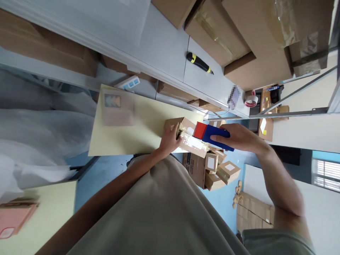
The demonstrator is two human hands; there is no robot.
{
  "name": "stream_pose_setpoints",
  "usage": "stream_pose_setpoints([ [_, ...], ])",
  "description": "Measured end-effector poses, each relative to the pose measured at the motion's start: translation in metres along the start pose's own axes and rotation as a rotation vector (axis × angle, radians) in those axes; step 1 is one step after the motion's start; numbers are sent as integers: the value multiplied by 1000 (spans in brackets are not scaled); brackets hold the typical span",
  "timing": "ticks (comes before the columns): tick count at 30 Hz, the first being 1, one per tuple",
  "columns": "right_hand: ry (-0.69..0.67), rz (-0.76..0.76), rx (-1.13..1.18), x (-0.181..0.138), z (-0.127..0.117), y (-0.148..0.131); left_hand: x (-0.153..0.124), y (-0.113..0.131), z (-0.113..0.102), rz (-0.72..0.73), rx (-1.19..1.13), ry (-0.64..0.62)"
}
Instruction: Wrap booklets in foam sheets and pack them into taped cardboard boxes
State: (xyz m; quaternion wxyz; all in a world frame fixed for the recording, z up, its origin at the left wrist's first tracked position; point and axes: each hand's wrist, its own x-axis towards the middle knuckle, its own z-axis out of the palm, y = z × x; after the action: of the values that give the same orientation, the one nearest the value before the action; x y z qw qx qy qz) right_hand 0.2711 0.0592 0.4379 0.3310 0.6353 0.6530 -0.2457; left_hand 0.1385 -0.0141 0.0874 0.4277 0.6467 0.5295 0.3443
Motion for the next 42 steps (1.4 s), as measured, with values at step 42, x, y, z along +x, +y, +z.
stream_pose_setpoints([
  [42, 9, -137, 67, 4, 36, 26, -35, -6, -47, -129, 196, -85],
])
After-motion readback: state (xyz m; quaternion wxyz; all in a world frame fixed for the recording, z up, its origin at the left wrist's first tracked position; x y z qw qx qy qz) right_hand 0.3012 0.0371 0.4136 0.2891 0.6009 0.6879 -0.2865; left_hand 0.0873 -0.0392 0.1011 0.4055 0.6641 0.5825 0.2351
